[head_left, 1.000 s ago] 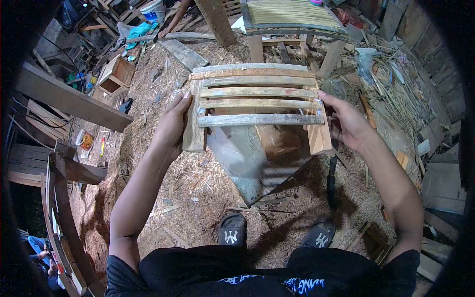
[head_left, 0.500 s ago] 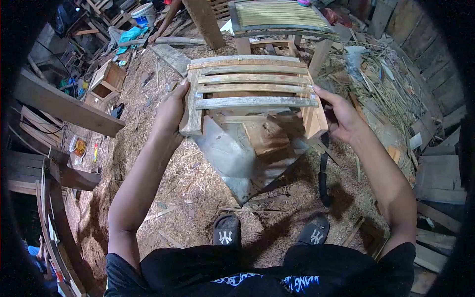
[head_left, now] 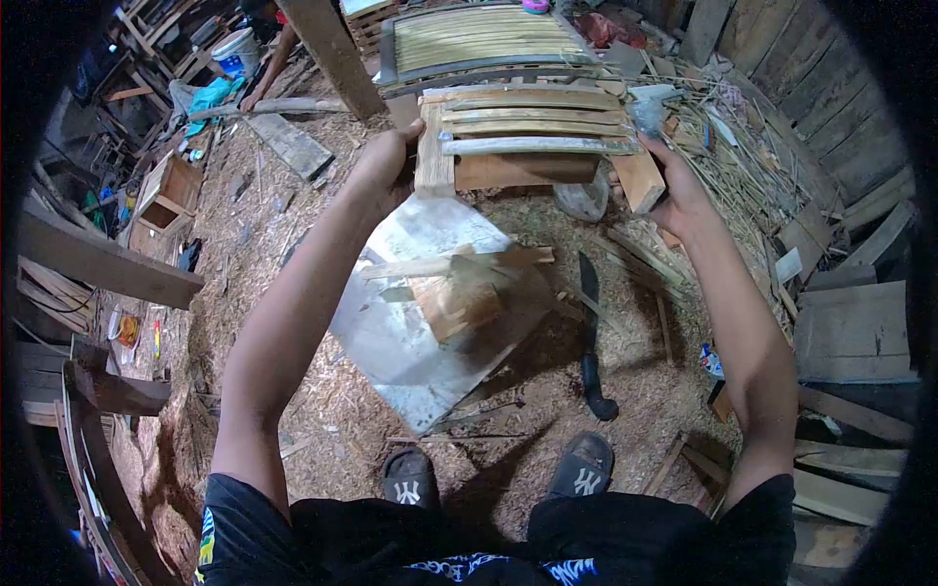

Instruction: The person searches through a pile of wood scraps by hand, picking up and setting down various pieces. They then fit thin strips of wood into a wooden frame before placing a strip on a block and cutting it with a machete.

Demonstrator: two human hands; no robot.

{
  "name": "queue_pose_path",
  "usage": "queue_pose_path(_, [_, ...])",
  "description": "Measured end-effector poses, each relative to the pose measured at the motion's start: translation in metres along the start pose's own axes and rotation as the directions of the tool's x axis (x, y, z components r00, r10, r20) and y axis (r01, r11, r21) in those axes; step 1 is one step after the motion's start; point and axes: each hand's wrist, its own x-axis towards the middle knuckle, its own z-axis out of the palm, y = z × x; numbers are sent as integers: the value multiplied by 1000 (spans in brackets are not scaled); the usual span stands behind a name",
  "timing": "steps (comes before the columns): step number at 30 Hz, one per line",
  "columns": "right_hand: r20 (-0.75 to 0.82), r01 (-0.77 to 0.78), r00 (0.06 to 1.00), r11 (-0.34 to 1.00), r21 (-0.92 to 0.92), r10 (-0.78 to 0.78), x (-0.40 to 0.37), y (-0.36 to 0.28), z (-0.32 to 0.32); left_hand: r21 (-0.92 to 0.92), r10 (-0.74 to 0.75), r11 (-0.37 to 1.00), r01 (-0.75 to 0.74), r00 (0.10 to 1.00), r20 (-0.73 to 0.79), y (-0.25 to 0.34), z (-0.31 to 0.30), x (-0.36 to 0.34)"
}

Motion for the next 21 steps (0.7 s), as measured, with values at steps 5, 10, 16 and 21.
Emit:
queue_pose_path(5, [-54,-39,998,998,51,42,35,9,-29,84,35,996,-38,999,32,5,17,42])
queue_pose_path(10, [-71,8,997,1000,18,-6,68,8,-42,19,5,1000,-4,999,-53,-3,26,68])
queue_pose_path(16, [-40,58,998,998,23,-57,114,24,-51,135,-93,984,113,985,-147,-26,15,99])
queue_pose_path(21, [-29,42,999,998,39,-41,138,55,-54,88,-137,984,152,978,-154,-46,0,125])
